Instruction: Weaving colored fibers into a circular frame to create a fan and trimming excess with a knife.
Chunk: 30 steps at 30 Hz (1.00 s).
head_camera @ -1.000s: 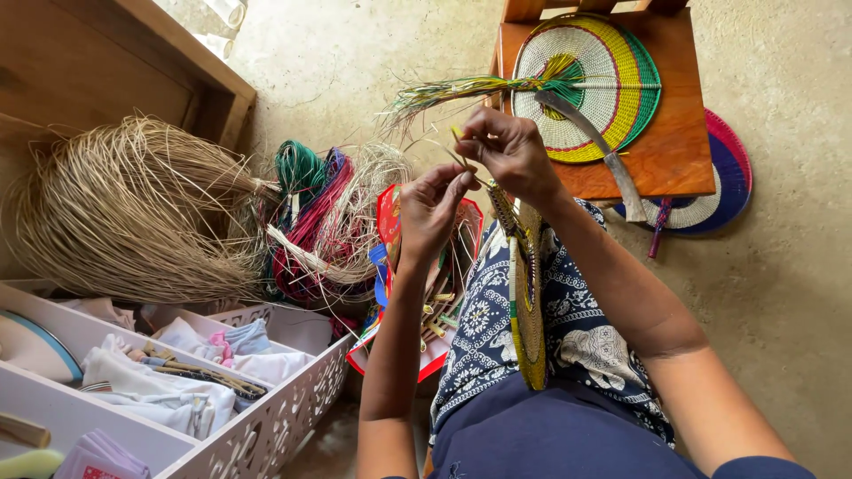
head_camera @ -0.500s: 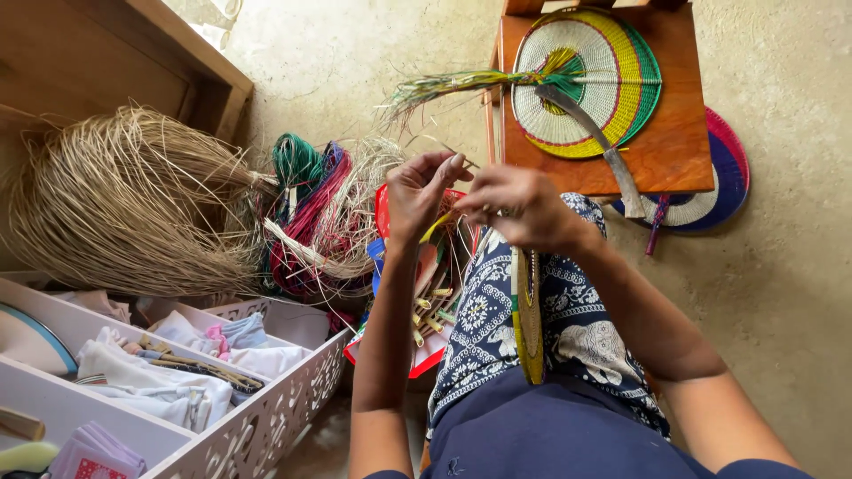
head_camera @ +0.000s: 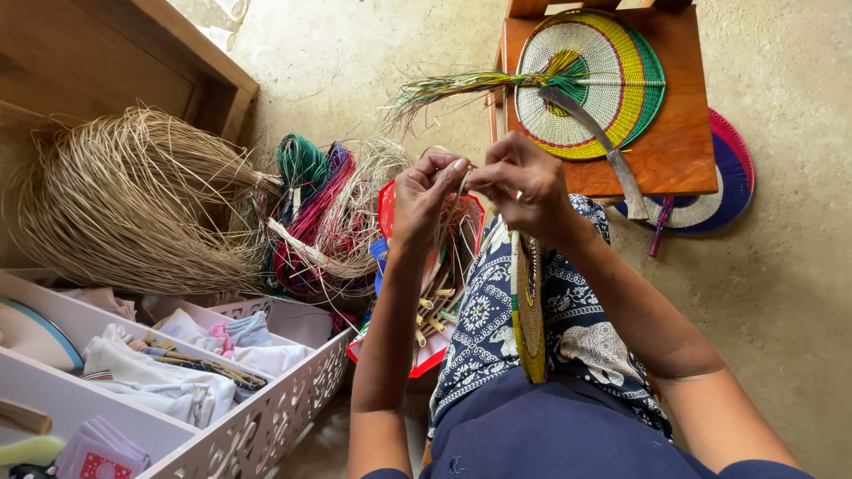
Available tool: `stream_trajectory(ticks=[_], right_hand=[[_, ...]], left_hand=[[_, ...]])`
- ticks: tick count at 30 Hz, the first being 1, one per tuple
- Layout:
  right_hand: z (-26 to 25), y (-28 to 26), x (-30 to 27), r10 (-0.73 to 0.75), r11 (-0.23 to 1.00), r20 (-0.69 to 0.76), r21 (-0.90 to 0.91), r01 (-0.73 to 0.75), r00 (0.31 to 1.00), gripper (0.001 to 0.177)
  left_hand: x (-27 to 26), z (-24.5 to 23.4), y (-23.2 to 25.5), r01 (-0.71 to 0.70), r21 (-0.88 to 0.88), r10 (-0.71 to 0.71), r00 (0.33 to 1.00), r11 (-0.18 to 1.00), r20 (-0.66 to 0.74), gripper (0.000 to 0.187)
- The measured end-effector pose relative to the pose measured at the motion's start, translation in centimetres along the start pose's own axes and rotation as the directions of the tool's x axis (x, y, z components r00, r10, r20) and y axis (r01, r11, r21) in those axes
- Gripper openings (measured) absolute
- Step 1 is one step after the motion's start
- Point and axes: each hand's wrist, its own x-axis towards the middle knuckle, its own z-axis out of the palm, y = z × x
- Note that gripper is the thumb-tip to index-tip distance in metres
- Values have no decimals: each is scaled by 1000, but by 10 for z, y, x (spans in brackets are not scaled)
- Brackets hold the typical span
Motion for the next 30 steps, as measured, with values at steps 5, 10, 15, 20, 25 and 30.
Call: stream_trajectory(ticks=[5,10,15,20,25,30], right_hand=[[-4,9,7,-22,999,8,25,22,1000,9],[3,-2,7,-68,990,58,-122,74,996,21],[5,-7,8,-135,988,-7,-73,134,991,7],[-3,15,-1,-22,997,-19,72,23,1000,4],[-2,44,17,205,956,-36,223,-192,978,7],[25,53,43,418,790,200,402,-463,886,6]], left_hand=[[4,-1,-3,-41,19,41,999,999,-22,19],[5,3,-6,-64,17,64,998,998,-7,18],[1,12,0,-119,36,120,991,992,-54,17],[-2,18,4,-179,120,189,979,976,-76,15],[-1,18,10,-386,407,411,911,828,29,14],[1,18,22,-600,571,574,778,561,254,4]])
